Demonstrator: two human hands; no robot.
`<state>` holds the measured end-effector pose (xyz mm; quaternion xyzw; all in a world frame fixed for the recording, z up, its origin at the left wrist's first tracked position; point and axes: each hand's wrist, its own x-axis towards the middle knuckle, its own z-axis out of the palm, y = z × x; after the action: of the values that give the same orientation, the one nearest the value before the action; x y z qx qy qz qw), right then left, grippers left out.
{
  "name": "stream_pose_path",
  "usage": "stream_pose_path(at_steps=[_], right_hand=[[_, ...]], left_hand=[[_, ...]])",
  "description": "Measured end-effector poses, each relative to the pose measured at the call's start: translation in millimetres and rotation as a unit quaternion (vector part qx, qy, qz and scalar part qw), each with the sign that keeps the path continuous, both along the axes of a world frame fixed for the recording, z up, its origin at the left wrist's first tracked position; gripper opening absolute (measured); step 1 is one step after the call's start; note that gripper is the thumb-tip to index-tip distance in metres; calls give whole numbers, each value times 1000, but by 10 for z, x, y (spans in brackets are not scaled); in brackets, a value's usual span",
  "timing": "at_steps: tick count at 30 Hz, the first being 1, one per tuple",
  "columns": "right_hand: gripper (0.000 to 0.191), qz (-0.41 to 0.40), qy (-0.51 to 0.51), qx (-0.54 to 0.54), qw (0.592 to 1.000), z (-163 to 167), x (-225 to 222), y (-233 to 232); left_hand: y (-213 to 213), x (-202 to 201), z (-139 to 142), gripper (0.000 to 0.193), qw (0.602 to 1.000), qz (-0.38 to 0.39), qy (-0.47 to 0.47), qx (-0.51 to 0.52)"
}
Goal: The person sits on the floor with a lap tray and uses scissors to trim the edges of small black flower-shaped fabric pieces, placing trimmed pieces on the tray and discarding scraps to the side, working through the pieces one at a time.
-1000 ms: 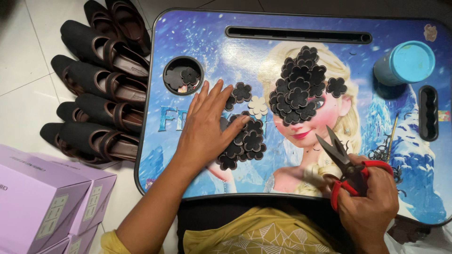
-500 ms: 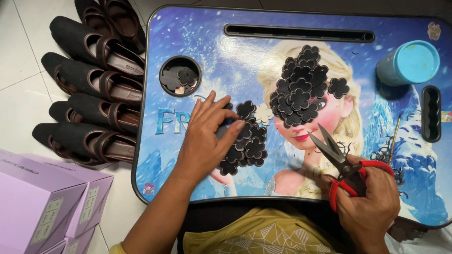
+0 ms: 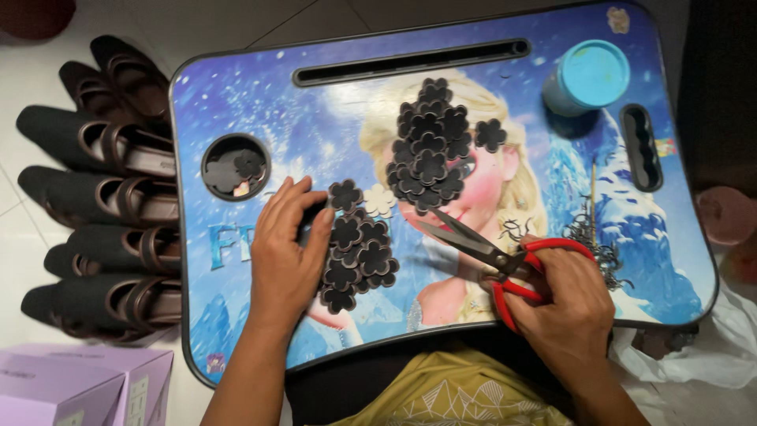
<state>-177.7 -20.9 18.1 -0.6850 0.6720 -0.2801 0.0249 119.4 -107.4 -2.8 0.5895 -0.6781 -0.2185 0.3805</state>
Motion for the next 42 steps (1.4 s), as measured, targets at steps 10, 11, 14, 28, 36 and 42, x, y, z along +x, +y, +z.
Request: stream_pose_path(at_steps=[10,11,14,28,36,42], right_hand=[[55,47,-42,-8,998,-25,-198,35],[54,35,-55,6,998,-27,-216,37],[52,32,-87,47,995,-18,-274,76],[55,28,-66,7,997,-178,-234,89],[56,34,-38,6,999,-250,-230,81],[56,16,-45,23,999,-233,-217,50]], left_hand=[[49,-152,-30,18,1000,20,-7,2],[46,-154,-36,18,1000,17,-6,-5],[51,-123,-64,16,999,35,12,-15],[-39,72,9,16,971,235,48,-9],[-116,709,-11,12,925,327,-178,-75],[-423,776,-1,21,955,221,-199,-11]])
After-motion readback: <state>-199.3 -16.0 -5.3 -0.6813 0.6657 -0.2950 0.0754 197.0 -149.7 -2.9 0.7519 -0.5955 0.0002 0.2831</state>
